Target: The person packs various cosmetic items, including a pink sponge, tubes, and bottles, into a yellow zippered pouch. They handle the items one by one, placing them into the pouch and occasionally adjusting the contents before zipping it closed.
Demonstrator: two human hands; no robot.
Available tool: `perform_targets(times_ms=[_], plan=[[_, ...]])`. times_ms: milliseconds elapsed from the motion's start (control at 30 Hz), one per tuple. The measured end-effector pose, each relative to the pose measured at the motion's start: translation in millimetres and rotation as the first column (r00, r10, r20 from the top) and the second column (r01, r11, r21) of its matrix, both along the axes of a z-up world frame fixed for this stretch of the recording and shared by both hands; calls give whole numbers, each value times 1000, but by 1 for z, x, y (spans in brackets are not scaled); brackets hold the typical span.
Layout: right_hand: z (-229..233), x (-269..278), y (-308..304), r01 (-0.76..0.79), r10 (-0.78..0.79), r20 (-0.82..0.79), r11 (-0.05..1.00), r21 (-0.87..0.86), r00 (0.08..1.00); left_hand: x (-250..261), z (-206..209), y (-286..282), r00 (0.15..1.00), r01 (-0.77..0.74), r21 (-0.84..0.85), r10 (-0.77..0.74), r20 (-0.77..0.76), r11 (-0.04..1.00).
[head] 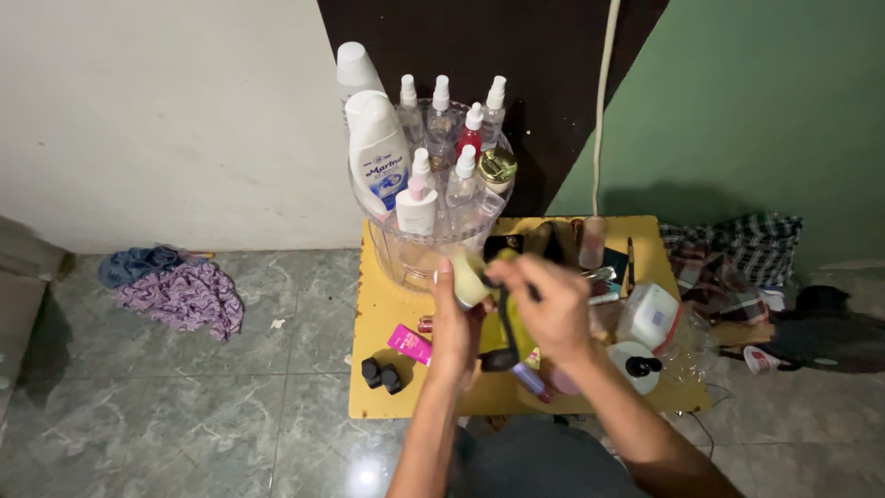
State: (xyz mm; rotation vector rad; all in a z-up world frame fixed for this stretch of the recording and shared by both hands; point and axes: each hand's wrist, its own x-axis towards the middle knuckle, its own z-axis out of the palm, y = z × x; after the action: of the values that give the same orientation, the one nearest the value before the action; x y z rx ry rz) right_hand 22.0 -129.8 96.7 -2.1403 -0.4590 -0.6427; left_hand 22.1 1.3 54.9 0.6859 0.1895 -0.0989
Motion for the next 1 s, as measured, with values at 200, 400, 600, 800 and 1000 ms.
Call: perform_targets(times_ms=[200,400,600,800,1000], plan=[[18,28,-24,82,46,-192,789,608,980,-9,5,-14,979,194,255,-202,5,947],[43,-7,0,-224,224,-125,975,9,967,-8,-24,-40,978,-72,509,-40,207,857],[29,-29,-13,-216,213,-86,976,-20,973,-13,-15,-54,998,43,27,-44,45,999],[33,5,-61,-205,351,-279,873,442,894,-25,18,-76,937,238,748,-350,-8,620],[28,-1,-65,-77,305,-366,850,522,879,-16,8,-98,965,230,542,-262,-18,808]])
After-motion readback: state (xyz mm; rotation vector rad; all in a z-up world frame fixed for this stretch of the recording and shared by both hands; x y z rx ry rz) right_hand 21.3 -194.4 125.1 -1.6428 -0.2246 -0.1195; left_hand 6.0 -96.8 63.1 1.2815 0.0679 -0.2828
